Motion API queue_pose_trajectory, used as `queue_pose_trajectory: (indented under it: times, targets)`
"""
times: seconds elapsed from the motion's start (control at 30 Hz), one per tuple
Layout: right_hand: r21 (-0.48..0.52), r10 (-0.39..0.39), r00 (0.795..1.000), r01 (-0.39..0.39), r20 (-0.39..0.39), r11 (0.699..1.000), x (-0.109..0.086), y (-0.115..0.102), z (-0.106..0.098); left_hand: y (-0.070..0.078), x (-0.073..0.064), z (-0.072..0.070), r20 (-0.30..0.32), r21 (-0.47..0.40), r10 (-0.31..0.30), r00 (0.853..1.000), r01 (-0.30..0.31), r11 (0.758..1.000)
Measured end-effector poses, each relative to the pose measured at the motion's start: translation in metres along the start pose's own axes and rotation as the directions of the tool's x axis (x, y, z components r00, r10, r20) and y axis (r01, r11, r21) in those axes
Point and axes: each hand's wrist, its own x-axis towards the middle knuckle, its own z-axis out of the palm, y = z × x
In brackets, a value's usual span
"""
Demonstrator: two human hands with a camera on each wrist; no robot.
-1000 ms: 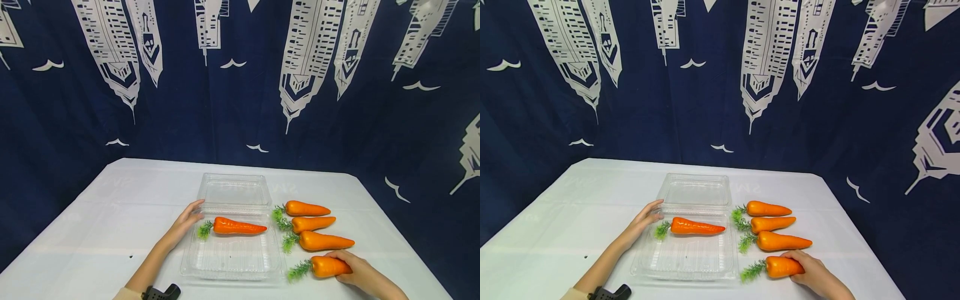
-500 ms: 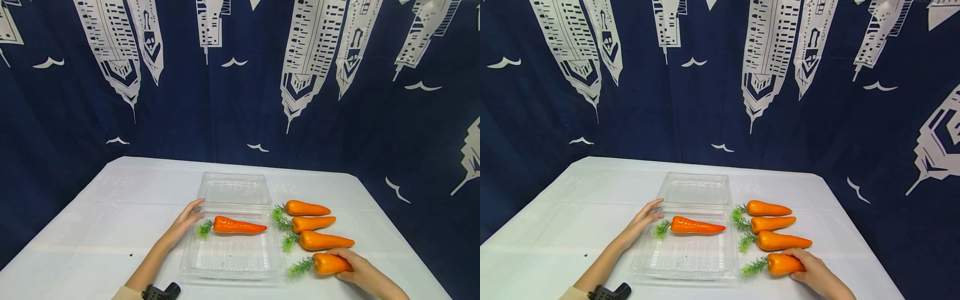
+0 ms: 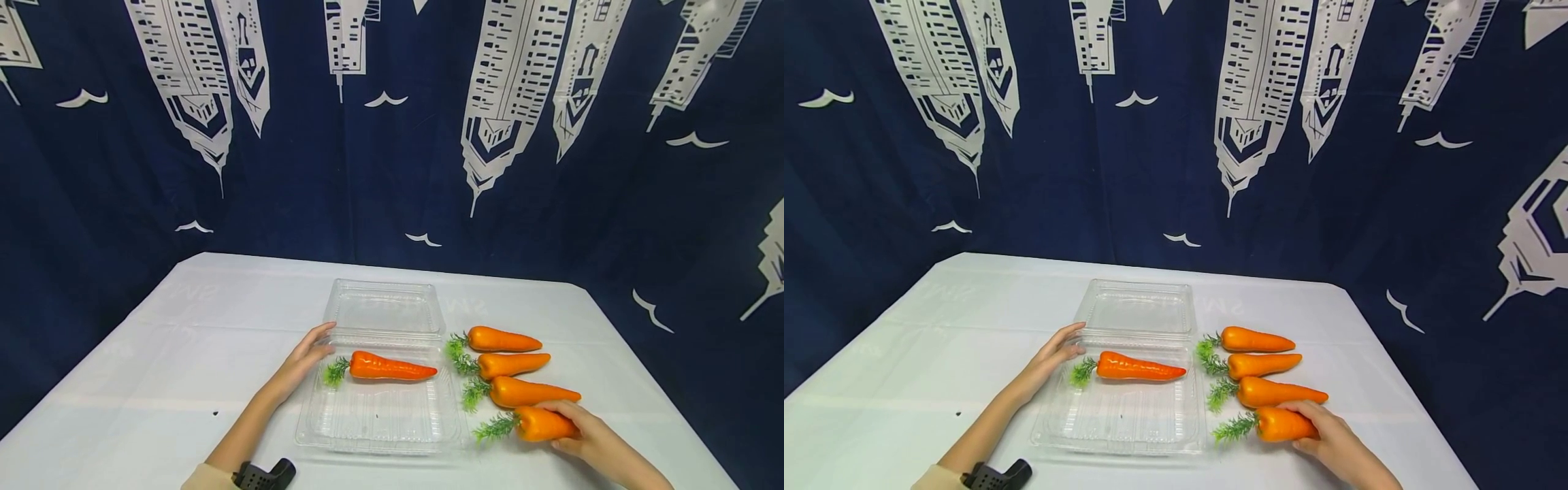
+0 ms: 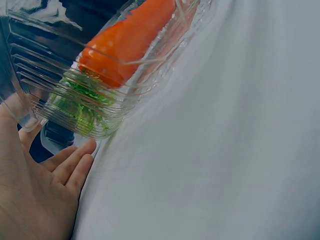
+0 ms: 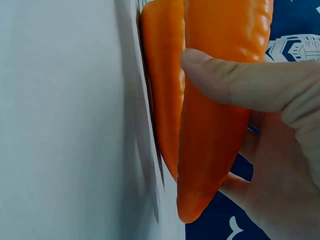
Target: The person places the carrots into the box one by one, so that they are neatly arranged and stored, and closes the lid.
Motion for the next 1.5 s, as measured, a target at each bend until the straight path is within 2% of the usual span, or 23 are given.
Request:
queue_pose_trajectory:
  times: [0.3, 0.43, 0.6, 0.73, 0.93, 1.2, 1.37, 1.5]
  targets:
    - [0.029, -0.034, 0.998, 0.036, -0.058, 0.999, -0.001, -0.002, -0.001, 0.0, 0.0, 0.0, -0.008, -0.001, -0.001, 1.0, 0.001, 1.0]
    - [0.028, -0.041, 0.992, 0.045, -0.116, 0.999, -0.001, -0.003, 0.001, 0.0, -0.001, 0.001, -0.008, 0.004, 0.003, 1.0, -0.003, 1.0]
    - [0.037, -0.124, 0.965, 0.136, -0.232, 0.99, 0.0, -0.003, 0.004, 0.001, -0.001, 0.001, -0.015, 0.017, 0.0, 1.0, 0.001, 1.0]
    - [0.036, -0.183, 0.941, 0.201, -0.284, 0.979, 0.001, -0.003, 0.005, 0.002, -0.001, 0.002, -0.017, 0.025, -0.002, 1.0, 0.002, 1.0]
    - [0.01, -0.172, 0.94, 0.183, -0.296, 0.983, 0.002, -0.009, 0.004, 0.001, -0.001, 0.002, -0.017, 0.017, -0.005, 1.0, 0.005, 1.0]
    - [0.004, -0.219, 0.921, 0.233, -0.323, 0.972, 0.005, -0.017, 0.006, -0.002, -0.002, 0.002, -0.016, 0.011, -0.015, 1.0, 0.015, 1.0]
    - [-0.028, -0.184, 0.92, 0.186, -0.345, 0.982, 0.006, -0.023, 0.011, -0.002, -0.002, 0.002, -0.015, 0.011, -0.014, 1.0, 0.014, 1.0]
    - [-0.006, -0.154, 0.926, 0.162, -0.345, 0.987, 0.008, -0.028, 0.014, 0.001, -0.001, 0.002, -0.017, 0.01, -0.009, 1.0, 0.009, 1.0]
